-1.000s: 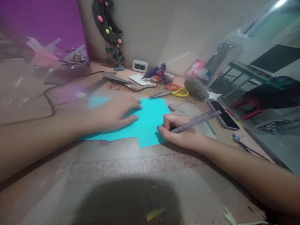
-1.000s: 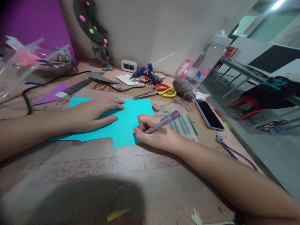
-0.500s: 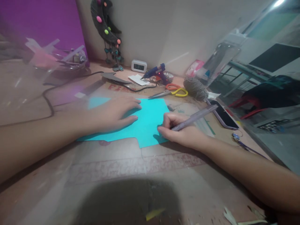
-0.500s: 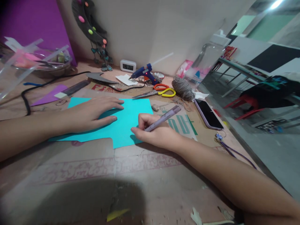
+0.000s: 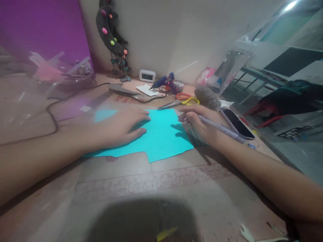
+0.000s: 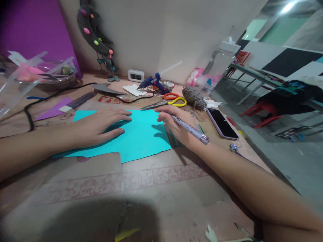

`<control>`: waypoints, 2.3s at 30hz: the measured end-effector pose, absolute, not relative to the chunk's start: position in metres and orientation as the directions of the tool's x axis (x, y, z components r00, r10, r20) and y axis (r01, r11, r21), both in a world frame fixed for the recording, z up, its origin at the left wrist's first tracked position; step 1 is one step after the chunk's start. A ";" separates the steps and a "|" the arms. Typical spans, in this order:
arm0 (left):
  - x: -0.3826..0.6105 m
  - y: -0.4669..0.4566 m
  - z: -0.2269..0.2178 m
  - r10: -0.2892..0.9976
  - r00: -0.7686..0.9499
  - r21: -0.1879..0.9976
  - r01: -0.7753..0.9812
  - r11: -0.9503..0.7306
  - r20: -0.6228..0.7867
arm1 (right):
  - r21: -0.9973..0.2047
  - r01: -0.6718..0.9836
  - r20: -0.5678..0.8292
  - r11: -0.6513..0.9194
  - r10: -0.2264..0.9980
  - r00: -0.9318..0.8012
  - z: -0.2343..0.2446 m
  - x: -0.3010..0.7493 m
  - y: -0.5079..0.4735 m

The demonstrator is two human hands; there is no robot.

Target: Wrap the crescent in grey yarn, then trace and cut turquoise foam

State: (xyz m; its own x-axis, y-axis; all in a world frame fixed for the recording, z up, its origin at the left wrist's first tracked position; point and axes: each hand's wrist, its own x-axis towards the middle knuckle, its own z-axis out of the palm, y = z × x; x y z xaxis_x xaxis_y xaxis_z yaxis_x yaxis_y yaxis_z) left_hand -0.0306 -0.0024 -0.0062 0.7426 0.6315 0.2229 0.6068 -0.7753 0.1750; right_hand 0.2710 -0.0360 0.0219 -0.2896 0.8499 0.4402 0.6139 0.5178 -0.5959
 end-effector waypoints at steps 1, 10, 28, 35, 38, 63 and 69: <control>-0.030 -0.005 -0.004 0.610 0.750 0.151 0.592 -0.791 0.254 | -0.513 0.669 0.466 0.538 0.829 -0.310 0.022 0.277 -0.030; -0.014 -0.054 0.000 0.470 0.847 0.252 0.413 -0.875 0.247 | -0.245 0.868 0.350 0.433 0.874 -0.337 0.019 0.288 -0.015; -0.012 -0.047 -0.006 0.474 0.869 0.284 0.422 -0.861 0.145 | -0.389 0.608 -0.052 0.693 0.642 -0.765 0.046 0.245 -0.088; -0.010 -0.046 -0.004 0.458 0.874 0.282 0.404 -0.870 0.162 | -0.373 0.615 0.071 0.695 0.682 -0.728 0.036 0.242 -0.082; -0.010 -0.046 -0.004 0.452 0.877 0.287 0.396 -0.873 0.165 | -0.441 0.621 -0.055 0.648 0.671 -0.739 0.044 0.242 -0.080; -0.009 -0.048 -0.002 0.440 0.891 0.291 0.395 -0.871 0.109 | -0.371 0.714 -0.099 0.593 0.740 -0.666 0.048 0.241 -0.082; -0.007 -0.048 0.001 0.460 0.881 0.304 0.410 -0.860 0.114 | -0.310 0.741 0.011 0.596 0.782 -0.624 0.042 0.236 -0.081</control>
